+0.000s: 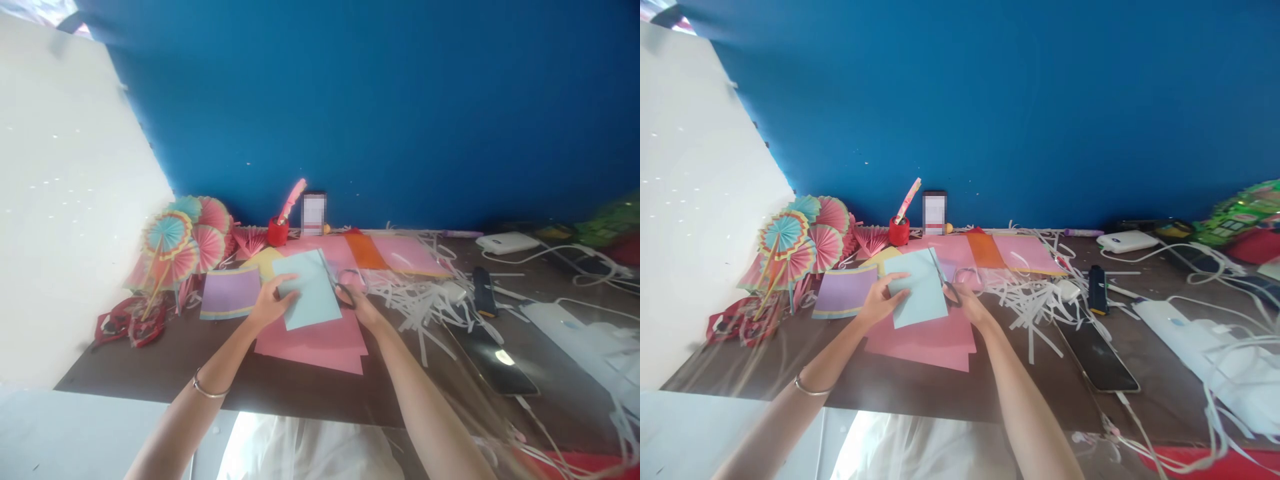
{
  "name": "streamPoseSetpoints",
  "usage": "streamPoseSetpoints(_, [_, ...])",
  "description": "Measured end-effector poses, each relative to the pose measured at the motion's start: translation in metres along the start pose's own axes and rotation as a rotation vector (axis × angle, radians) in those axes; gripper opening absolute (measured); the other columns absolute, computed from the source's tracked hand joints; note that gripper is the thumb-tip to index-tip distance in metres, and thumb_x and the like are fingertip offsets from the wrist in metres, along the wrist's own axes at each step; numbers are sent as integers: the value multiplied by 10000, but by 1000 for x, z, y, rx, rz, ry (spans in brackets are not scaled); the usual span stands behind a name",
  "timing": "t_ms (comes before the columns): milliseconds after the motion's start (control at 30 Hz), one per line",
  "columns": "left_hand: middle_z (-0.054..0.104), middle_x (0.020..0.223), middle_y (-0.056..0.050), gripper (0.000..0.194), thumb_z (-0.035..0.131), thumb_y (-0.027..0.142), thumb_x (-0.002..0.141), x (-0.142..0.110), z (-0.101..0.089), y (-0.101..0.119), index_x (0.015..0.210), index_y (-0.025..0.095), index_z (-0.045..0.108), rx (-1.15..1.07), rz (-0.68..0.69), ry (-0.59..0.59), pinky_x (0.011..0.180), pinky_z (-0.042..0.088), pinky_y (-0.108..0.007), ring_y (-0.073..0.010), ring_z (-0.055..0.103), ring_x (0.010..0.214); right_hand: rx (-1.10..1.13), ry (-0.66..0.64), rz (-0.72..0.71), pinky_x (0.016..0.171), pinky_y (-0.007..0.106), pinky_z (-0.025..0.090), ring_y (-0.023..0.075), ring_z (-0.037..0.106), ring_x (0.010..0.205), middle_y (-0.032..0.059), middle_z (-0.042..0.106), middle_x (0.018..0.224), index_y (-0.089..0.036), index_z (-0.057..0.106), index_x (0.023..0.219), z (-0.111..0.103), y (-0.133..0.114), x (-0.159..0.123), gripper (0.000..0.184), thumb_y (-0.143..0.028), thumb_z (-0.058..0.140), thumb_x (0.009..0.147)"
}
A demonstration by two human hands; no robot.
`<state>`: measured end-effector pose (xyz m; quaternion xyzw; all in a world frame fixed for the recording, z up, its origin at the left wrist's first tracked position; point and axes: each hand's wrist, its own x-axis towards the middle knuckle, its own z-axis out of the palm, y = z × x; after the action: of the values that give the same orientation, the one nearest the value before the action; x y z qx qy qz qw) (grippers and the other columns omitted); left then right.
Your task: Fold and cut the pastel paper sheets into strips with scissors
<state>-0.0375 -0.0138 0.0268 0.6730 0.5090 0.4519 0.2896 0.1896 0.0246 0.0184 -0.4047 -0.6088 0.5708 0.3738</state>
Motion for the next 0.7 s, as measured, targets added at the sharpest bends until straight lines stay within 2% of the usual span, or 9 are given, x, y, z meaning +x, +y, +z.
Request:
streamPoseSetpoints(167, [624, 1104, -65, 330, 566, 355, 784, -1, 3, 2, 1074, 198, 583, 9, -1, 12, 741, 481, -279, -200, 585, 960, -32, -15, 2, 613, 300, 432, 184, 541, 625, -8, 558, 568, -213, 583, 617, 2, -4, -1, 417, -604, 506, 742])
streamPoseSetpoints(267, [625, 1100, -67, 314, 563, 345, 790, -2, 4, 5, 1063, 191, 586, 10, 17, 22, 789, 478, -285, -199, 577, 990, -66, -28, -3, 623, 298, 422, 173, 521, 619, -15, 540, 576, -213, 565, 612, 2, -6, -1, 410, -589, 497, 759])
streamPoseSetpoints(400, [634, 1076, -71, 313, 560, 348, 794, -3, 6, 5, 1066, 194, 585, 17, 29, 30, 766, 491, -288, -195, 595, 939, -99, -57, -15, 604, 293, 406, 164, 498, 607, -11, 524, 582, -208, 549, 605, 2, -7, -1, 425, -594, 478, 769])
streamPoseSetpoints(567, [654, 1008, -67, 323, 561, 360, 794, -3, 7, 3, 1073, 198, 585, 21, 28, 42, 712, 508, -293, -202, 603, 908, -126, 5, -28, 561, 288, 384, 154, 468, 574, -18, 495, 562, -210, 550, 603, 2, -4, 0, 418, -600, 503, 747])
streamPoseSetpoints(700, [654, 1006, -67, 320, 572, 356, 786, -3, 7, 5, 1061, 195, 588, 19, 17, 45, 726, 509, -294, -201, 601, 917, -111, 7, -32, 554, 287, 385, 154, 467, 573, -19, 490, 550, -204, 552, 612, 2, -2, 2, 425, -611, 517, 730])
